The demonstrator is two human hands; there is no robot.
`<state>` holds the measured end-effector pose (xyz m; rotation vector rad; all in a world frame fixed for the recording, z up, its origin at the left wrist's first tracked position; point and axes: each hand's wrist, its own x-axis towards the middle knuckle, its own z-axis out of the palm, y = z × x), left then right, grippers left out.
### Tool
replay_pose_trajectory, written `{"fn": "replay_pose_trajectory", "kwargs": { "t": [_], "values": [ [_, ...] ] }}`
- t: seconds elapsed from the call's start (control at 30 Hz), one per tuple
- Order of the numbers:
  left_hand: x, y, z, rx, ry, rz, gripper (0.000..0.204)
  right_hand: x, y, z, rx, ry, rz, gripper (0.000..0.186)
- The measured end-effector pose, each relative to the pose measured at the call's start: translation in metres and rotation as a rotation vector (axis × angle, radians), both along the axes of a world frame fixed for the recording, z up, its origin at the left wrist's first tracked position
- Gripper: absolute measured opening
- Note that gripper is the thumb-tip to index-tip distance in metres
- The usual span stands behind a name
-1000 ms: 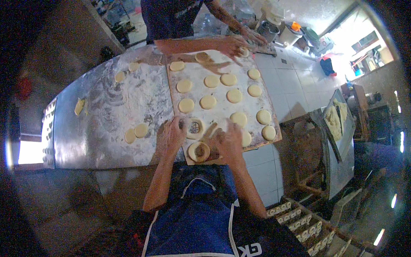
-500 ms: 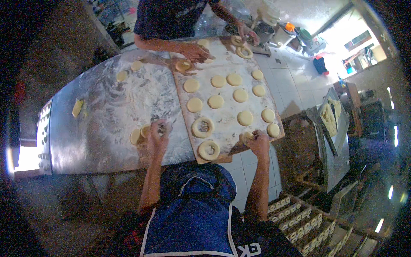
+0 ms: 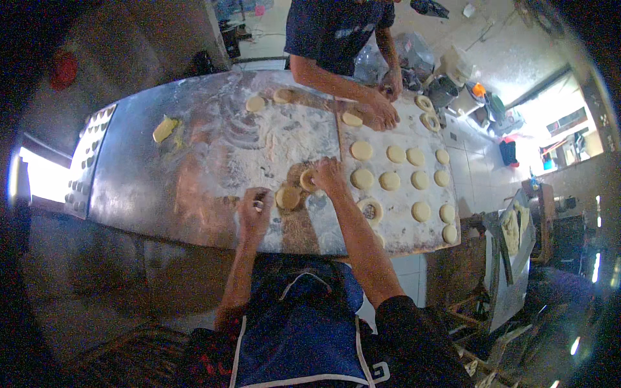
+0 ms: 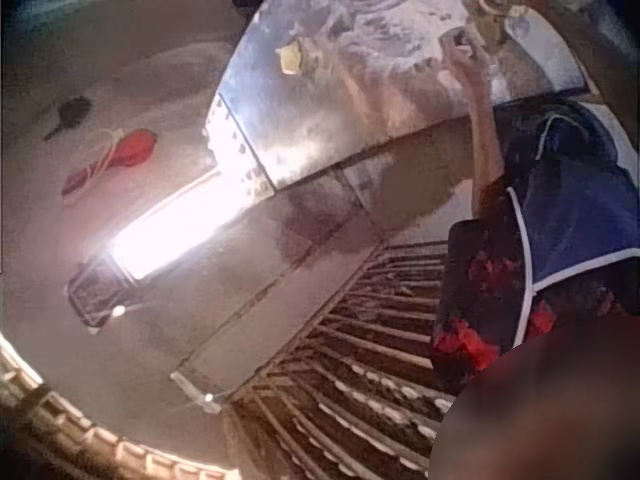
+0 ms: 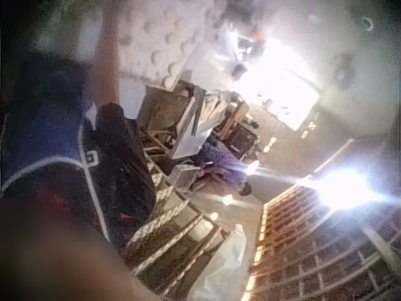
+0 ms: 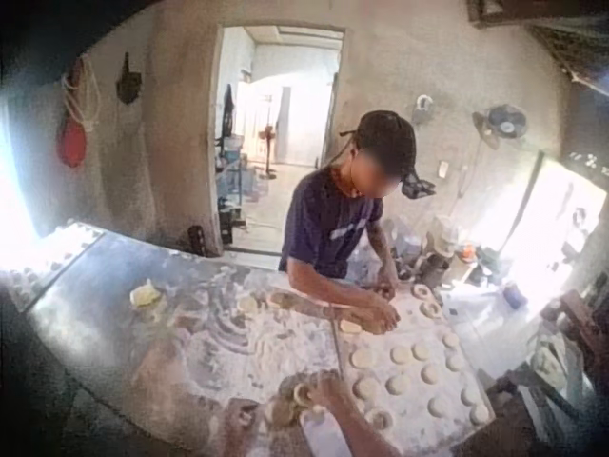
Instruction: The person shapes small dough pieces into rings by hand and places them on a wooden board. The person then moves the board to a multi-tiered rack.
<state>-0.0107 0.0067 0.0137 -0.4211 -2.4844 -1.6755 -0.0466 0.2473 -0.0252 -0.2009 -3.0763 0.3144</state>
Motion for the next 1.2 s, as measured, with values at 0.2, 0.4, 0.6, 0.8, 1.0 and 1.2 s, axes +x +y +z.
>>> {"fn": "replay_pose_trajectory", "kwargs": {
  "t": [0.2, 0.4, 0.6, 0.8, 1.0, 1.2],
  "values": [
    [-0.008, 0.032, -0.027, 0.28, -0.236, -0.094, 0.024, 0.035, -0.025, 0.034, -0.893, 0.033, -0.087, 0.026],
    [-0.012, 0.036, -0.014, 0.466, -0.62, -0.282, 0.033, 0.068, -0.064, 0.047, -1.177, 0.236, -0.257, 0.042],
    [-0.013, 0.043, -0.003, 0.295, -0.426, -0.303, 0.021, 0.079, -0.066, 0.069, -1.166, 0.212, -0.3, 0.052],
    [-0.008, 0.05, 0.0, 1.134, -1.013, -0.442, 0.044, 0.086, -0.049, 0.087, -1.638, 0.031, -0.166, 0.04],
    [-0.003, 0.076, 0.019, 1.224, -0.74, -0.528, 0.035, 0.08, -0.029, 0.076, -0.864, -0.003, -0.473, 0.045],
    [0.008, 0.108, 0.008, 0.26, -0.127, -0.373, 0.02, 0.106, -0.019, 0.075, -1.344, 0.07, -0.456, 0.036]
  ]
}}
